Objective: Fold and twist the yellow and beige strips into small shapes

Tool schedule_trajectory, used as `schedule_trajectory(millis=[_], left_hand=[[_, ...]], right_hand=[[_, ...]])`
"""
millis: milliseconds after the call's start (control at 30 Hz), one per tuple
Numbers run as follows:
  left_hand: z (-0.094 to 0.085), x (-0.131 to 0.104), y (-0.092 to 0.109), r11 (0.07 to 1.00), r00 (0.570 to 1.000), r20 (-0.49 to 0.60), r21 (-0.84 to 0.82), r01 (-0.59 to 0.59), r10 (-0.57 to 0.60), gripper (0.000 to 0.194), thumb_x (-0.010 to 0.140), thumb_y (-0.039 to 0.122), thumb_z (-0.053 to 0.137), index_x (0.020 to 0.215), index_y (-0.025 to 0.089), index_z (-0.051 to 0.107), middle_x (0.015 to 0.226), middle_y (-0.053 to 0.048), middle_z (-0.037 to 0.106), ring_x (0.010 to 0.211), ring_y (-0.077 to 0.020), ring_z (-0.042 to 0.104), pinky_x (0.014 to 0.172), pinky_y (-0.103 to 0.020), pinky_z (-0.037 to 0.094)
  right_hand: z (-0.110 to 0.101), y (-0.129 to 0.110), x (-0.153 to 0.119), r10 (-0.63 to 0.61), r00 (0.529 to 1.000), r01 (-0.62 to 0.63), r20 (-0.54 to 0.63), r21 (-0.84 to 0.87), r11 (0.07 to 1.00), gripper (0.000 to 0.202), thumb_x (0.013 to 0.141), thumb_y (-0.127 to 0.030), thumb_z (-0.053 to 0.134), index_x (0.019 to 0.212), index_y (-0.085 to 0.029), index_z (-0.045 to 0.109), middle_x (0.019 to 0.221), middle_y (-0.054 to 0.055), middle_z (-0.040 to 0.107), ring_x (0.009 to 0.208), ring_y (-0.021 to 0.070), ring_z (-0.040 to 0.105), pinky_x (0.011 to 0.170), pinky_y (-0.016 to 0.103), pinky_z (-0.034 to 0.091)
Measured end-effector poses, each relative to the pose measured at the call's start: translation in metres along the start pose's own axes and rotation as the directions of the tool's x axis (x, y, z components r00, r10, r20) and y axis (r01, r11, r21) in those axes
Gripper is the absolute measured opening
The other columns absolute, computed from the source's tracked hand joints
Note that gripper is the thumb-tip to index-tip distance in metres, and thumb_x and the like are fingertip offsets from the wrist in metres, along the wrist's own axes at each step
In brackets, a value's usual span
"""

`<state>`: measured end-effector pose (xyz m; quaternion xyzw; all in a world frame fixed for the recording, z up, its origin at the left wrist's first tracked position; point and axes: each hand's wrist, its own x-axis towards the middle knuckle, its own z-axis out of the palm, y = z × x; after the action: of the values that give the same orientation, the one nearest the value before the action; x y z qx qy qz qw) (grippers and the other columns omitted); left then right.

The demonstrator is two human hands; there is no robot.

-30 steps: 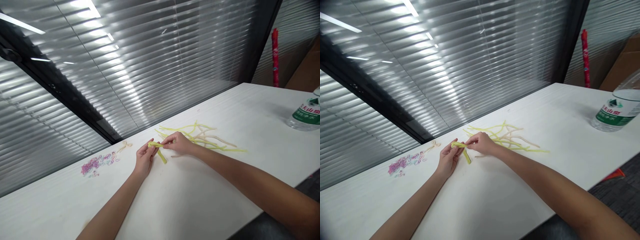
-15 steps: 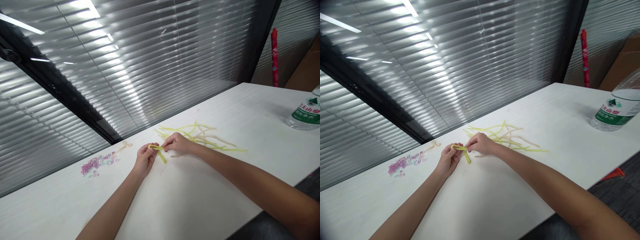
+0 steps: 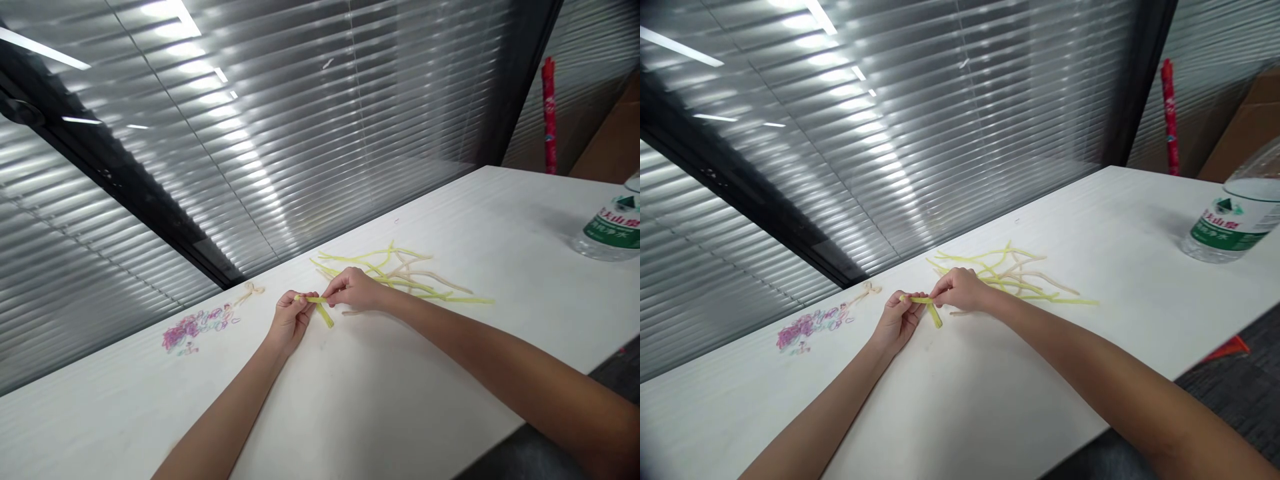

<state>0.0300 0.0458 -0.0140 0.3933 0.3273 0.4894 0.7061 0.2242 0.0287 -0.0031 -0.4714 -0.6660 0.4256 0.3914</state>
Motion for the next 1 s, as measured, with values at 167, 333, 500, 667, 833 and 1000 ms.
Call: schedule_trajectory(millis=[167,333,500,667,833,1000], left_hand=[[0.001,0.001,0.001,0.999,0.999,-0.043,-0.029,0.018,-0.020,0.022,0.059,0.026,0.086,0.070,0.018,0.068,0.082,-0.002,0.073,0.090,-0.0158,0.068,0.092,-0.031,0.052],[-0.001,0.004,0.000,0.997,0.998,-0.049,-0.067,0.041,-0.044,0.018,0.062,0.023,0.083,0.074,0.018,0.070,0.087,-0.004,0.074,0.091,-0.0165,0.069,0.090,-0.029,0.053],[-0.002,0.003,0.001,0.994,0.997,-0.026,-0.087,0.071,-0.074,0.017,0.064,0.023,0.082,0.074,0.018,0.070,0.089,-0.003,0.074,0.092,-0.0158,0.069,0.090,-0.027,0.053],[0.001,0.002,0.002,0.991,0.995,-0.012,-0.095,0.097,-0.099,0.020,0.059,0.017,0.084,0.074,0.015,0.072,0.088,-0.004,0.075,0.094,-0.0162,0.069,0.090,-0.025,0.053],[0.003,0.001,0.002,0.992,0.998,-0.001,-0.110,0.065,-0.066,0.027,0.060,0.015,0.083,0.084,0.019,0.073,0.092,-0.003,0.075,0.097,-0.0161,0.068,0.095,-0.028,0.050],[0.002,0.000,0.002,0.990,0.997,-0.004,-0.122,0.075,-0.077,0.024,0.066,0.021,0.080,0.089,0.021,0.072,0.094,-0.004,0.075,0.095,-0.0165,0.069,0.096,-0.031,0.050]], right_hand=[[0.003,0.003,0.001,-0.067,0.993,0.058,-0.101,-0.092,0.994,0.015,0.071,-0.028,0.067,0.081,-0.026,0.078,0.071,-0.002,0.072,0.068,0.0143,0.057,0.065,0.026,0.040],[0.006,0.001,-0.001,-0.121,0.978,0.086,-0.170,-0.198,0.976,0.015,0.074,-0.033,0.065,0.081,-0.027,0.077,0.067,-0.002,0.070,0.062,0.0121,0.053,0.072,0.029,0.036],[0.003,-0.006,-0.002,-0.111,0.977,0.055,-0.180,-0.294,0.954,0.013,0.076,-0.034,0.064,0.077,-0.029,0.077,0.062,-0.003,0.068,0.064,0.0123,0.054,0.087,0.037,0.029],[0.002,-0.006,-0.002,-0.104,0.975,0.040,-0.199,-0.304,0.952,0.014,0.077,-0.032,0.062,0.076,-0.028,0.076,0.067,-0.003,0.070,0.066,0.0123,0.054,0.090,0.040,0.025],[0.003,0.000,-0.001,-0.037,0.974,-0.003,-0.226,-0.176,0.984,0.016,0.075,-0.035,0.063,0.081,-0.026,0.075,0.075,-0.002,0.072,0.067,0.0123,0.055,0.082,0.033,0.034],[0.001,0.003,0.000,0.012,0.981,-0.038,-0.193,-0.129,0.991,0.016,0.073,-0.034,0.065,0.080,-0.024,0.076,0.066,-0.003,0.068,0.066,0.0128,0.056,0.080,0.032,0.036]])
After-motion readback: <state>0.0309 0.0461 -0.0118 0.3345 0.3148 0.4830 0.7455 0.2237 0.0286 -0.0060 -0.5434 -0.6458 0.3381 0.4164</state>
